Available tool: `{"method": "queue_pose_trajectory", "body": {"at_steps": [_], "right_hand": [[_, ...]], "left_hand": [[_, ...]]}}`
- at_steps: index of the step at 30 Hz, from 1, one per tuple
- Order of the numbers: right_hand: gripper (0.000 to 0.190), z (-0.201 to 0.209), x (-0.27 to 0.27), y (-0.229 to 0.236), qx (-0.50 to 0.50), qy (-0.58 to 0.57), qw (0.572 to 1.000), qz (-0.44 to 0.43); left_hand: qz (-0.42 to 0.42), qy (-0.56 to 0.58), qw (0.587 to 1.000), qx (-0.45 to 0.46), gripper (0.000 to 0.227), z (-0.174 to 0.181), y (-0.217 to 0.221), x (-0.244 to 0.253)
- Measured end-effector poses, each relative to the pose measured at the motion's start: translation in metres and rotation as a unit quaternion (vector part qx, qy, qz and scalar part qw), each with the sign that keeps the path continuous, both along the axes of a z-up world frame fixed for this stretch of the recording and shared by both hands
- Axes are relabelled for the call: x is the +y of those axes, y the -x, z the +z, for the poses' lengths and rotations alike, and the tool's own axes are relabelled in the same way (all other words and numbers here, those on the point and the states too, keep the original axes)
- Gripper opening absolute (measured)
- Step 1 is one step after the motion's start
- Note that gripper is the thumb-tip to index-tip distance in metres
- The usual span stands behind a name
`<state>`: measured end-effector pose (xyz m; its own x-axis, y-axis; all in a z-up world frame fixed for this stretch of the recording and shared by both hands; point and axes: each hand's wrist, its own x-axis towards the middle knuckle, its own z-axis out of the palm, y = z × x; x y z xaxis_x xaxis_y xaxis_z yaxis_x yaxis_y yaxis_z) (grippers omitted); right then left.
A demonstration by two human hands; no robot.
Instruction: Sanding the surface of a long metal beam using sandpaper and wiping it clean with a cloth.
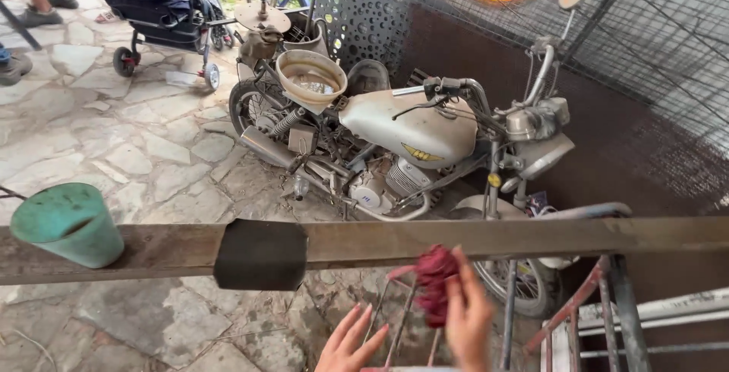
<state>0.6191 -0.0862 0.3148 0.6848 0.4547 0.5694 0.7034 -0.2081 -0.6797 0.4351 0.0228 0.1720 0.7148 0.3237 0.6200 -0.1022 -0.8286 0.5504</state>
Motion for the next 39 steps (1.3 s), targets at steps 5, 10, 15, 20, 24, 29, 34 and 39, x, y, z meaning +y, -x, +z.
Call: {"method": "queue_pose_trajectory", "body": {"at_steps": [5,10,15,20,24,29,34,39], "right_hand": [[0.039,0.008,-0.011,-0.129,0.017,0.02,0.999,-0.029],[0.041,-0.036,0.014,-0.231,-0.333,0.18,0.91,-0.168],[0.03,-0.07,0.009,-0.25,-0.197,0.126,0.97,-0.063],[0.078,-0.066,0.021,-0.226,-0.116,0.308,0.94,-0.089],[0.074,-0.074,0.061,-0.183,-0.117,0.33,0.931,-0.102],[0.063,-0.047,0.147,-0.021,-0.193,0.323,0.925,-0.044],[0.085,-0.033,0.216,0.101,-0.179,0.337,0.924,0.03],[0.125,-0.016,0.263,0.174,-0.116,0.398,0.892,0.18]], "left_hand": [[0.237,-0.105,0.965,0.027,0.09,-0.014,0.003,0.024],[0.427,-0.189,0.881,0.082,0.099,0.046,0.035,0.06],[0.459,-0.223,0.836,0.199,0.082,0.049,0.053,0.093],[0.386,-0.249,0.869,0.184,0.071,0.064,0.047,0.107],[0.351,-0.052,0.933,0.059,0.055,0.083,0.05,0.122],[0.395,0.369,0.833,-0.116,0.027,0.102,0.086,0.138],[0.389,0.358,0.817,-0.231,0.032,0.131,0.146,0.114],[0.524,0.526,0.59,-0.317,0.033,0.154,0.175,0.072]]}}
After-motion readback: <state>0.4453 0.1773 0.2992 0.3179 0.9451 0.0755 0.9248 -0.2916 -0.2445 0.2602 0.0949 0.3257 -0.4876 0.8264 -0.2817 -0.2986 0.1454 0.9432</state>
